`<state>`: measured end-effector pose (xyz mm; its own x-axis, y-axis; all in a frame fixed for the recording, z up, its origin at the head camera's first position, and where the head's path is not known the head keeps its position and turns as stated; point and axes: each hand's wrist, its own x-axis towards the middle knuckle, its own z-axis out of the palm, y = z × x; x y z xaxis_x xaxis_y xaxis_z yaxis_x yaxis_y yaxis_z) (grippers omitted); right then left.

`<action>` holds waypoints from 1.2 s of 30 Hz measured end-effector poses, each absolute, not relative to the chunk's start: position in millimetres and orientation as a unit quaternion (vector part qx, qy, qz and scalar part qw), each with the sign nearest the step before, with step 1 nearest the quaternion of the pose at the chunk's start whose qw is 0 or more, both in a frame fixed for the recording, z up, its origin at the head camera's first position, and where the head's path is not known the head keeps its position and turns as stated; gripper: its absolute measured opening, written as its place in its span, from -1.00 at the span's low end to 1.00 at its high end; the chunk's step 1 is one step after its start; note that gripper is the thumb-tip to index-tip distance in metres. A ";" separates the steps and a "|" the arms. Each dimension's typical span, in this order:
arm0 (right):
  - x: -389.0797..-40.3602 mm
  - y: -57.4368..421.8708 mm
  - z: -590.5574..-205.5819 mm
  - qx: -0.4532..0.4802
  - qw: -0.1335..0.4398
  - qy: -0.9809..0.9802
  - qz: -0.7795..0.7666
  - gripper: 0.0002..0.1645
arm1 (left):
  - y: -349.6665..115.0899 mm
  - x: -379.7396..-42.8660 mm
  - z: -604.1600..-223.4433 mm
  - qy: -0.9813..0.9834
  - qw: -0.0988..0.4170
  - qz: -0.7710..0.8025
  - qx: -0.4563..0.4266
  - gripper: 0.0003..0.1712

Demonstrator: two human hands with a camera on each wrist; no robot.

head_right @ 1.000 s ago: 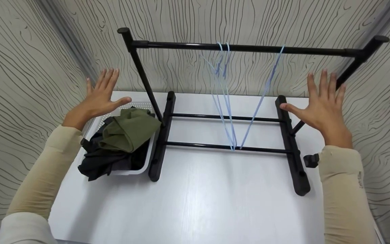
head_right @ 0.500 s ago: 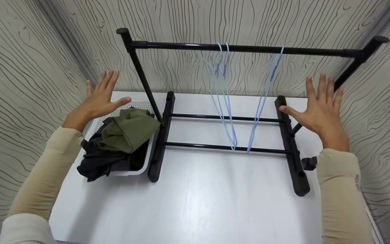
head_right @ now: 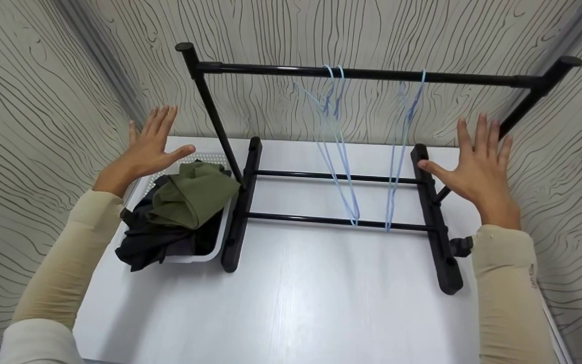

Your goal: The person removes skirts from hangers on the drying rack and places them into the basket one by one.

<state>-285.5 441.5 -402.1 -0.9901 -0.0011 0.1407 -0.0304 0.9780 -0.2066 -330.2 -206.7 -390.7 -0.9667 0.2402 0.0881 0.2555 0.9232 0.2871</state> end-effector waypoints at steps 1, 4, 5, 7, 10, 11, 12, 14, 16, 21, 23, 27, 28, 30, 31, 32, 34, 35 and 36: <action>-285.5 441.5 -402.4 0.008 0.069 -0.992 0.104 0.35 | -206.8 -330.0 -390.5 -0.980 0.026 -0.150 -0.126 0.17; -285.4 442.0 -402.6 0.007 0.068 -0.992 0.104 0.35 | -206.8 -329.8 -389.8 -0.980 0.028 -0.149 -0.126 0.16; -285.5 442.3 -402.4 0.007 0.067 -0.992 0.103 0.35 | -206.6 -329.9 -389.7 -0.980 0.028 -0.149 -0.127 0.16; -285.7 442.4 -402.1 0.006 0.065 -0.993 0.100 0.35 | -206.6 -329.9 -389.6 -0.980 0.029 -0.149 -0.127 0.16; -286.2 442.3 -402.5 0.007 0.061 -0.993 0.096 0.35 | -206.9 -330.4 -390.7 -0.981 0.024 -0.148 -0.125 0.17; -286.4 442.4 -402.8 0.008 0.059 -0.994 0.096 0.35 | -207.0 -330.3 -390.9 -0.981 0.023 -0.147 -0.125 0.18; -286.4 442.4 -403.1 0.008 0.058 -0.994 0.096 0.35 | -207.2 -330.3 -391.3 -0.981 0.021 -0.146 -0.124 0.18; -286.4 442.9 -403.6 0.009 0.057 -0.994 0.095 0.34 | -207.2 -330.5 -391.6 -0.982 0.019 -0.146 -0.122 0.18; -286.4 443.6 -403.8 0.008 0.059 -0.994 0.095 0.34 | -207.1 -330.8 -391.5 -0.982 0.021 -0.145 -0.122 0.18; -227.5 473.7 -402.6 -0.060 0.067 -0.992 0.087 0.35 | -165.7 -355.0 -389.7 -0.972 0.014 -0.145 -0.186 0.18; -202.8 483.5 -401.5 -0.086 0.071 -0.990 0.086 0.36 | -148.2 -363.0 -388.9 -0.967 0.009 -0.144 -0.210 0.17; -151.1 498.8 -398.0 -0.136 0.078 -0.984 0.083 0.35 | -111.7 -374.5 -387.7 -0.955 -0.001 -0.142 -0.260 0.16; -137.2 501.3 -396.8 -0.148 0.081 -0.982 0.082 0.34 | -102.7 -375.6 -387.9 -0.951 0.001 -0.143 -0.273 0.16; -107.2 503.1 -395.2 -0.174 0.092 -0.977 0.086 0.33 | -85.6 -373.0 -389.6 -0.942 0.015 -0.147 -0.302 0.15; -90.7 501.8 -394.5 -0.189 0.101 -0.973 0.091 0.32 | -77.5 -368.0 -390.6 -0.936 0.029 -0.151 -0.317 0.15; -73.2 499.1 -393.6 -0.200 0.112 -0.968 0.101 0.29 | -69.8 -360.4 -391.7 -0.927 0.047 -0.161 -0.335 0.15; -35.5 486.5 -391.4 -0.215 0.130 -0.959 0.133 0.20 | -57.9 -335.1 -395.3 -0.902 0.104 -0.187 -0.375 0.11; -16.3 475.7 -391.1 -0.225 0.133 -0.953 0.152 0.12 | -54.5 -317.2 -398.1 -0.884 0.135 -0.208 -0.395 0.07; 2.3 462.2 -392.4 -0.233 0.137 -0.947 0.172 0.03 | -53.3 -296.3 -402.0 -0.861 0.165 -0.237 -0.418 0.00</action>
<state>2.3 462.2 -392.4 -0.8543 0.4879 0.1792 0.3934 0.8323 -0.3905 -296.3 -53.3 -402.0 -0.5967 0.6411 0.4826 0.7978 0.5387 0.2709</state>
